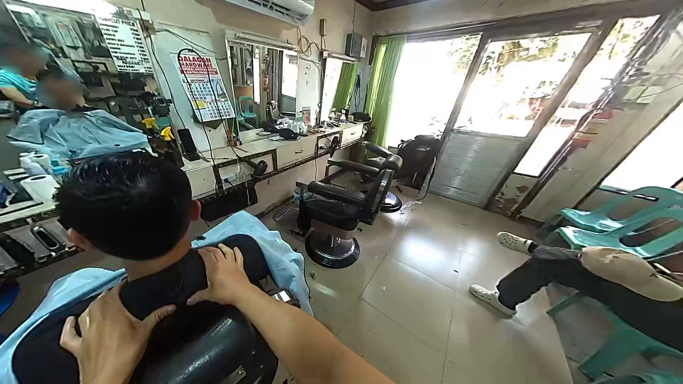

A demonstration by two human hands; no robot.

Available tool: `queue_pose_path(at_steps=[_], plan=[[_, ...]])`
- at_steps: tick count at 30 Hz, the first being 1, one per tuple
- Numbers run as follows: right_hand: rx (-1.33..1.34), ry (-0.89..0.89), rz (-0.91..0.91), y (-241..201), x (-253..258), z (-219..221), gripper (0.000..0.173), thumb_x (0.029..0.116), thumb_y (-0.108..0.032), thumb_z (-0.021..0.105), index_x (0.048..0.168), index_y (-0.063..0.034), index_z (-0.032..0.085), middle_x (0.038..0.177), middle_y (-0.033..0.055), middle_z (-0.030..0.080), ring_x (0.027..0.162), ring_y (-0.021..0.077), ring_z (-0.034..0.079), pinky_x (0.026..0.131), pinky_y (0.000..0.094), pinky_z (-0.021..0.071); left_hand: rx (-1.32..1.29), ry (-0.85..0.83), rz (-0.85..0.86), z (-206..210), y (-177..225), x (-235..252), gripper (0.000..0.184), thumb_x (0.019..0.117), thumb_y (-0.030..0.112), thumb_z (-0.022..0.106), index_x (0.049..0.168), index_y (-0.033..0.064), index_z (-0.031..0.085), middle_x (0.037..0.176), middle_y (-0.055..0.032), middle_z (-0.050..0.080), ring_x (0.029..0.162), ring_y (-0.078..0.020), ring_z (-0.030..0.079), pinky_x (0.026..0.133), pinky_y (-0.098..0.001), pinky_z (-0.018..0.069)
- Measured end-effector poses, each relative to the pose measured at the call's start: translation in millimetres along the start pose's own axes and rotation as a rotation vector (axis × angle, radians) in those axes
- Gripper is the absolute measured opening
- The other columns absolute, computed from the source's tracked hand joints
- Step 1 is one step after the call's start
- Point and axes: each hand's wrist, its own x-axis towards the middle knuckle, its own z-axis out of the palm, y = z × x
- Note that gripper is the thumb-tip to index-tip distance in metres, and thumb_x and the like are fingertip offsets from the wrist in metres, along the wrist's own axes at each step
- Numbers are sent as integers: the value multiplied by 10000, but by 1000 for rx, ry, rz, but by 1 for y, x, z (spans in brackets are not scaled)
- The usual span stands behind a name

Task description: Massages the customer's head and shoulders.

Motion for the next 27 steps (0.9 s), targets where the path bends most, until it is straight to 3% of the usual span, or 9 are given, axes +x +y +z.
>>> queue_pose_path(at_steps=[4, 6, 9, 11, 14, 16, 19, 24, 27], plan=[[8, -25, 23, 4, 19, -1, 1059, 726, -471, 899, 1592, -151, 382, 1646, 37, 379, 1558, 319, 229, 1220, 684, 116, 2, -24, -31, 11, 4, 18, 1325, 580, 615, 884, 1602, 26, 281, 1594, -319, 318, 1492, -550, 232, 1128, -813, 31], [-35, -83, 18, 0, 21, 0, 1167, 750, -536, 862, 1647, -128, 238, 1717, 74, 206, 1584, 361, 116, 1216, 707, 71, 13, -27, -53, 11, -3, 33, 1300, 556, 558, 936, 1587, 52, 328, 1552, -324, 373, 1458, -559, 287, 1123, -818, 37], [-140, -183, 48, -9, 29, -4, 1335, 707, -437, 921, 1669, -119, 52, 1737, 133, -11, 1586, 414, -6, 1205, 733, 40, 14, 37, -41, 13, -2, 39, 1066, 694, 576, 839, 1523, 41, 435, 1492, -290, 472, 1413, -521, 383, 1126, -788, 116], [-181, -106, 52, -7, 38, 4, 1369, 642, -412, 965, 1671, -148, 102, 1735, 126, 74, 1583, 410, 65, 1208, 724, 85, 21, 56, -9, 18, -1, 38, 1053, 725, 552, 825, 1535, 19, 415, 1539, -278, 434, 1452, -506, 347, 1139, -779, 117], [-206, -30, 13, 4, 43, 11, 1323, 647, -446, 956, 1665, -154, 164, 1730, 88, 144, 1585, 376, 112, 1207, 717, 132, 77, -14, 15, 17, -2, 41, 1304, 579, 451, 972, 1600, 13, 288, 1624, -291, 291, 1510, -524, 226, 1141, -806, 77], [-208, -68, 10, 6, 41, 8, 1307, 697, -425, 933, 1668, -127, 110, 1741, 96, 65, 1591, 388, 44, 1198, 739, 104, 95, 20, 16, 20, -2, 44, 1286, 579, 415, 983, 1599, 35, 299, 1604, -288, 329, 1494, -529, 258, 1124, -822, 85], [-244, -166, 53, -7, 46, 4, 1381, 701, -409, 932, 1664, -100, -8, 1732, 146, -77, 1581, 430, -41, 1187, 754, 76, 120, 112, 39, 25, -5, 40, 1085, 713, 476, 872, 1569, 37, 370, 1583, -248, 397, 1481, -489, 320, 1119, -805, 129], [-224, -23, 9, 5, 42, 21, 1334, 677, -416, 943, 1670, -131, 98, 1741, 107, 20, 1590, 399, 16, 1202, 732, 97, 192, 34, 43, 27, -12, 43, 1414, 523, 477, 993, 1627, 38, 225, 1656, -284, 221, 1519, -526, 199, 1090, -849, 115], [-245, -85, -2, 3, 38, 19, 1349, 704, -392, 923, 1666, -99, 23, 1733, 141, -73, 1584, 415, -54, 1198, 741, 45, 156, 70, 36, 30, -15, 47, 1325, 582, 488, 959, 1620, 54, 259, 1645, -263, 268, 1514, -516, 225, 1082, -854, 99]])
